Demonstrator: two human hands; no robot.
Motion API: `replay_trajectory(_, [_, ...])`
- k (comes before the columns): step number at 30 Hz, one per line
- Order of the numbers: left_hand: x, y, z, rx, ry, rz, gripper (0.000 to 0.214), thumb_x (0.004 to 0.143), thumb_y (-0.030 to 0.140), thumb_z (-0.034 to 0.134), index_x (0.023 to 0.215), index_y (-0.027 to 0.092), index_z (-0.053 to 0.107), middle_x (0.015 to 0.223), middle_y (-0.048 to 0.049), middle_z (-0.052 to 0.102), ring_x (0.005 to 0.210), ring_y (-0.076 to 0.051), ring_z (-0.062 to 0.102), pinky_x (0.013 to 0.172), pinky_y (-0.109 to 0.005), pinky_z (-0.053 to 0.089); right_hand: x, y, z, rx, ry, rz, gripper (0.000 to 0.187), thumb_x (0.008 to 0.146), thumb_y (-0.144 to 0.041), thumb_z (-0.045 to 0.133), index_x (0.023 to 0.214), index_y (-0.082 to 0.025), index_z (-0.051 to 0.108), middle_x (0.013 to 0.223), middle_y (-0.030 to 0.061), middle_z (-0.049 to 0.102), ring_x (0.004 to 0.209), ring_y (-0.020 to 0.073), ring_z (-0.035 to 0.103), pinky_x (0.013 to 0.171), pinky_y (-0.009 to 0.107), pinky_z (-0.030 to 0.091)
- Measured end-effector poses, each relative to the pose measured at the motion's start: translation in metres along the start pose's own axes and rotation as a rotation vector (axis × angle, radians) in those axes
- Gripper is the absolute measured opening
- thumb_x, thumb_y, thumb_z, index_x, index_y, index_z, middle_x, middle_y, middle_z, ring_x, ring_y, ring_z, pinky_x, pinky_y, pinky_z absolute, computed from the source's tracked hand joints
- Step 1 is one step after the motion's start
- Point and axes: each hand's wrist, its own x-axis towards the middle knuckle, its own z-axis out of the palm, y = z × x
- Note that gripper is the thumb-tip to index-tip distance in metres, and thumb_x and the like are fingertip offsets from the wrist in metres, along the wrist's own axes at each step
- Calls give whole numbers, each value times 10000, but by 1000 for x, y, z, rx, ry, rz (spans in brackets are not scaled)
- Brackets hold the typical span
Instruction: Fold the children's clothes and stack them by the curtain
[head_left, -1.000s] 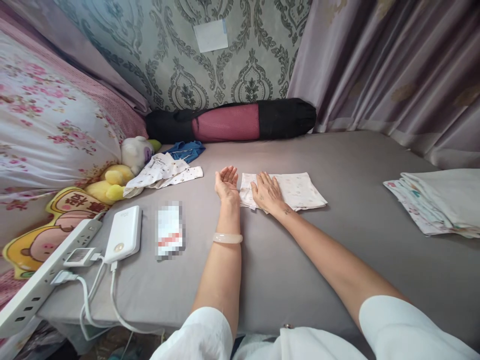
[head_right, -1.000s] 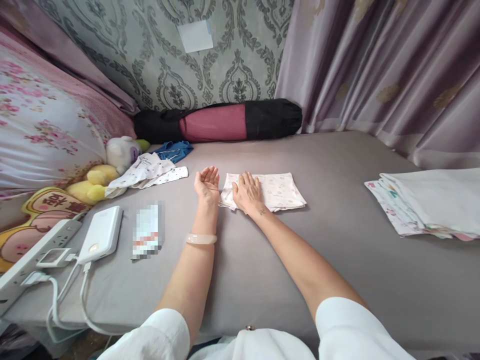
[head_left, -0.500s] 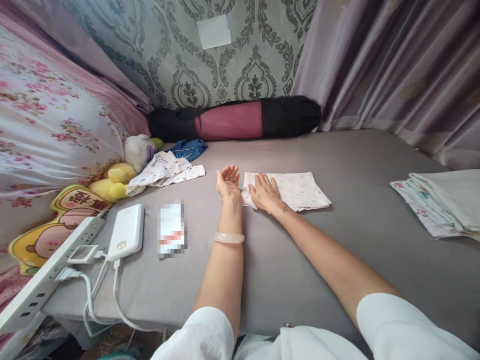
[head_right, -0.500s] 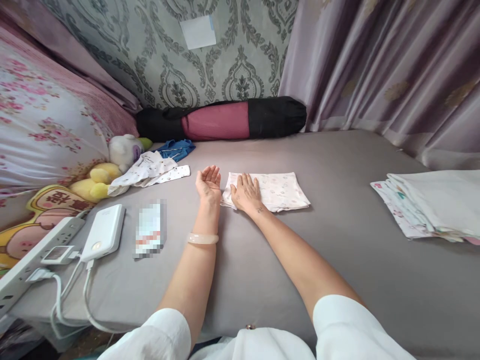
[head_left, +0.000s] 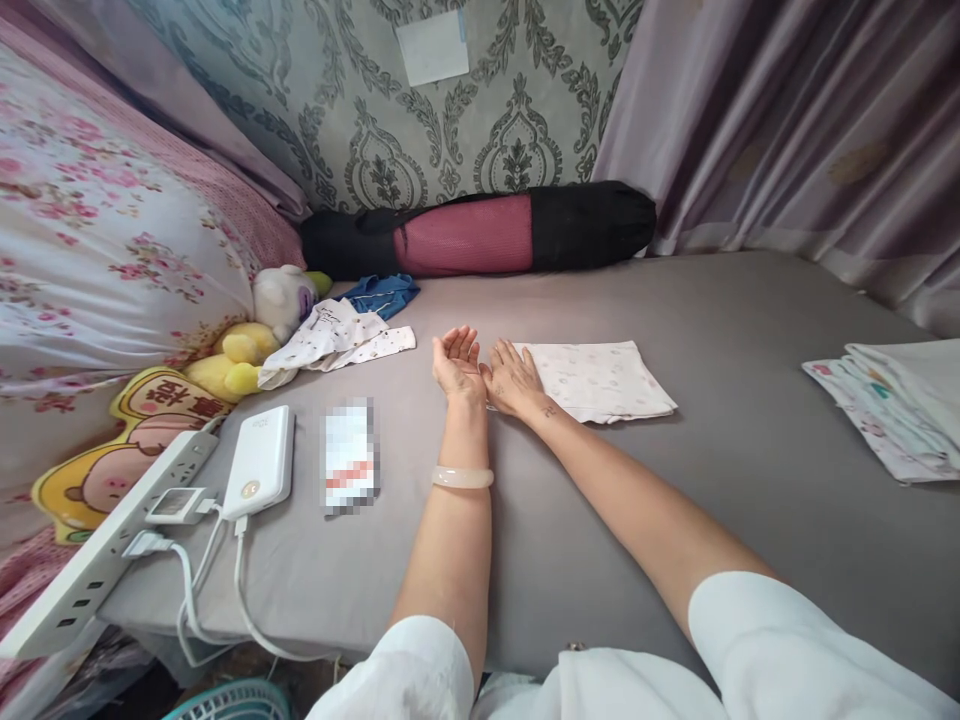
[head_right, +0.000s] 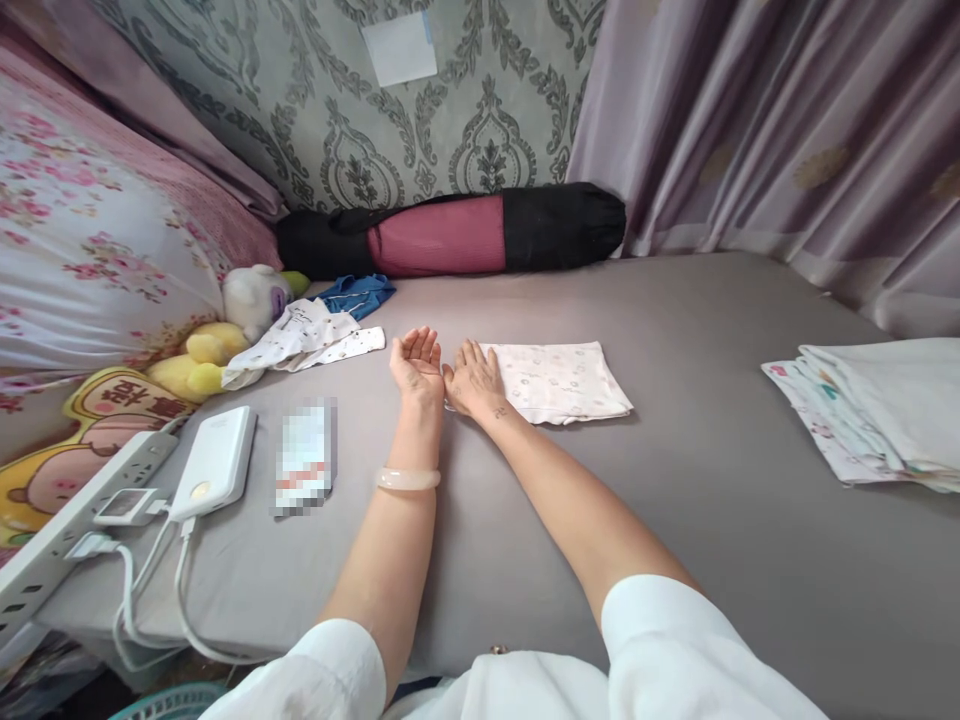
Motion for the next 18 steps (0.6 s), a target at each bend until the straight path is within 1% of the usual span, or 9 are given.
replay_trajectory(5, [1, -1, -1, 68, -32, 36, 374, 938, 443, 396, 846, 166, 631, 1110, -135, 726, 1081, -204, 691, 825, -267, 492, 4, 3, 0, 68, -11, -1, 565, 1015, -333, 245, 1478, -50, 404, 1615, 157, 260, 1502, 244, 190, 1220, 472, 82])
replay_trajectory(7, [0, -3, 0, 109, -70, 45, 371, 926, 453, 399, 854, 169, 626, 1086, -135, 730, 1061, -209, 698, 823, -277, 496, 7, 8, -5, 157, -12, -2, 547, 1011, -300, 234, 1480, -73, 402, 1603, 139, 301, 1491, 225, 231, 1218, 457, 129])
replay_trajectory(10, [-5, -12, 3, 223, -167, 51, 291, 888, 416, 454, 869, 172, 611, 1007, -120, 736, 983, -213, 715, 815, -303, 509, 5, 24, -15, 244, 20, 10, 539, 1009, -257, 203, 1490, -93, 382, 1585, 124, 346, 1469, 184, 286, 1199, 387, 223])
replay_trajectory(12, [-9, -22, 5, 366, -272, 85, 214, 853, 358, 504, 898, 175, 606, 981, -108, 733, 950, -215, 714, 827, -328, 519, -2, 39, -23, 200, 48, 27, 544, 1008, -262, 220, 1500, -84, 367, 1593, 132, 327, 1481, 200, 260, 1203, 393, 213])
replay_trajectory(14, [-12, -34, 5, 567, -392, 160, 178, 820, 265, 514, 938, 174, 610, 998, -107, 727, 975, -218, 701, 881, -357, 519, -13, 54, -29, 107, 49, 32, 557, 1006, -284, 242, 1509, -73, 359, 1607, 141, 292, 1498, 235, 212, 1218, 438, 155])
replay_trajectory(16, [-14, -46, 3, 804, -498, 250, 248, 786, 165, 481, 989, 170, 623, 1056, -114, 719, 1054, -222, 672, 966, -379, 493, -24, 66, -33, 17, 14, 20, 574, 1008, -308, 241, 1515, -65, 353, 1617, 146, 261, 1507, 250, 181, 1224, 461, 113])
replay_trajectory(18, [-15, -54, -1, 1037, -577, 329, 375, 747, 96, 450, 1068, 166, 631, 1149, -121, 699, 1144, -233, 630, 1040, -396, 452, -32, 73, -34, -40, -37, 8, 592, 1009, -333, 224, 1526, -67, 337, 1621, 142, 248, 1508, 254, 177, 1223, 470, 106])
